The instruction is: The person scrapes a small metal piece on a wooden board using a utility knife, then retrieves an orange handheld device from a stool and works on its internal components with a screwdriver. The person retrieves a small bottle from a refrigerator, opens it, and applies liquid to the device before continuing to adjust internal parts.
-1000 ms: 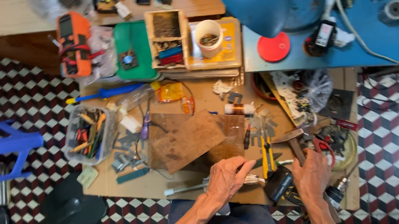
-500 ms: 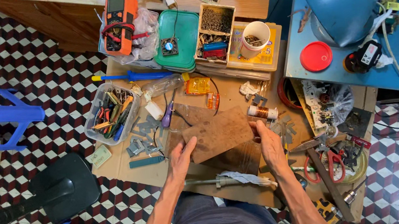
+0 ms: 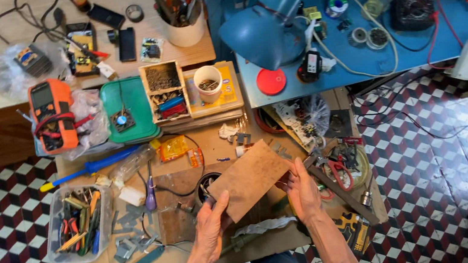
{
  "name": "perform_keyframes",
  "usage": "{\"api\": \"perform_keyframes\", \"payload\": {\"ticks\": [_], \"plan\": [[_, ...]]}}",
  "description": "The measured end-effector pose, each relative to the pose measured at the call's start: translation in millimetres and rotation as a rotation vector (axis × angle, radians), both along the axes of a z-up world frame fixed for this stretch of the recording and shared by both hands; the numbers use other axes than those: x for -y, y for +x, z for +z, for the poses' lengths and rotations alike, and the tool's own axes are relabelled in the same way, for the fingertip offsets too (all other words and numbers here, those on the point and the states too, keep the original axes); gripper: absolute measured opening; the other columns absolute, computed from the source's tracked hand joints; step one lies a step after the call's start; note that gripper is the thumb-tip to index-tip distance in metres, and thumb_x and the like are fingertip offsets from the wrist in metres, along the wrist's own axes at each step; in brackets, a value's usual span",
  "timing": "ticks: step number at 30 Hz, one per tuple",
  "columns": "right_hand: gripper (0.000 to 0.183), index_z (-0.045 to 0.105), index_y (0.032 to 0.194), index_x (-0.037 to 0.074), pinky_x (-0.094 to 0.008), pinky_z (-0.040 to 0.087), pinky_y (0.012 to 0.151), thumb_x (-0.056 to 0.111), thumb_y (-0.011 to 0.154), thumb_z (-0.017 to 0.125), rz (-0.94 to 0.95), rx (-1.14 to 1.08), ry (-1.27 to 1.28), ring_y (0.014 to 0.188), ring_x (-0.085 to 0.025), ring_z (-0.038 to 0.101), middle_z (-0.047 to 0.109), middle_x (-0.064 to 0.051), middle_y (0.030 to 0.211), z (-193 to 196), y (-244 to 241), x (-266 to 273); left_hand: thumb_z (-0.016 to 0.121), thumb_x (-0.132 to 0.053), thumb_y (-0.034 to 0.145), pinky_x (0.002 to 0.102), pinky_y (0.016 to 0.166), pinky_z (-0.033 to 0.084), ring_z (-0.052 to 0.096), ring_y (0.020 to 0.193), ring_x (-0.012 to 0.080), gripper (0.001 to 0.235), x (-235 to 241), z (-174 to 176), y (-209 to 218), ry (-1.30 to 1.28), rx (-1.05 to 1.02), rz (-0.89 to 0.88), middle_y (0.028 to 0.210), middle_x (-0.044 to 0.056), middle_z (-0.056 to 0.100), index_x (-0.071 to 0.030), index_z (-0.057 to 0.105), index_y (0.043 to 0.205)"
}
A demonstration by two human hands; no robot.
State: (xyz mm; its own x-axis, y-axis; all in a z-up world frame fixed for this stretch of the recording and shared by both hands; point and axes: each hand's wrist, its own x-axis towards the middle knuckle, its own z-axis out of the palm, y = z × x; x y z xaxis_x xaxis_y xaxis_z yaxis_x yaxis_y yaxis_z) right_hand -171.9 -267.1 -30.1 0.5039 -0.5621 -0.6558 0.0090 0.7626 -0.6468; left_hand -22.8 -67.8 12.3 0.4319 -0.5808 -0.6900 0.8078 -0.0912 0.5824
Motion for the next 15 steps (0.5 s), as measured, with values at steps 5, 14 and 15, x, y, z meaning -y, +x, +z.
{"api": "perform_keyframes", "payload": {"ticks": [5,14,15], "plan": [[0.064,0.052,0.14,0.001,-0.036,0.044,0.091,0.055,0.106,0.051,-0.109,0.107,0.021,0.104,-0.021,0.054,0.063,-0.01,0.124,-8,-26,16,0.07,-0.033,0.091,0.034,0.09,0.056,0.07,0.106,0.0163,0.05,52,-9,-18,0.01,-0.019,-0.021,0.123,0.006,0.072,-0.006,0.061,0.132],[0.071,0.06,0.129,-0.01,-0.04,0.055,0.091,0.054,0.1,0.052,-0.023,0.018,0.119,0.1,-0.025,0.07,0.073,-0.018,0.111,-44,-48,2,0.07,-0.032,0.091,0.029,0.086,0.057,0.069,0.104,0.0118,0.044,79,-24,-24,0.033,0.065,-0.026,0.119,0.004,0.073,-0.008,0.063,0.127],[0.068,0.061,0.13,-0.006,-0.039,0.054,0.089,0.053,0.1,0.051,-0.021,0.004,0.12,0.098,-0.024,0.069,0.074,-0.017,0.11,-43,-52,-4,0.07,-0.031,0.091,0.029,0.086,0.057,0.07,0.103,0.0118,0.043,82,-25,-26,0.037,0.075,-0.054,0.118,0.004,0.073,-0.008,0.062,0.126]]}}
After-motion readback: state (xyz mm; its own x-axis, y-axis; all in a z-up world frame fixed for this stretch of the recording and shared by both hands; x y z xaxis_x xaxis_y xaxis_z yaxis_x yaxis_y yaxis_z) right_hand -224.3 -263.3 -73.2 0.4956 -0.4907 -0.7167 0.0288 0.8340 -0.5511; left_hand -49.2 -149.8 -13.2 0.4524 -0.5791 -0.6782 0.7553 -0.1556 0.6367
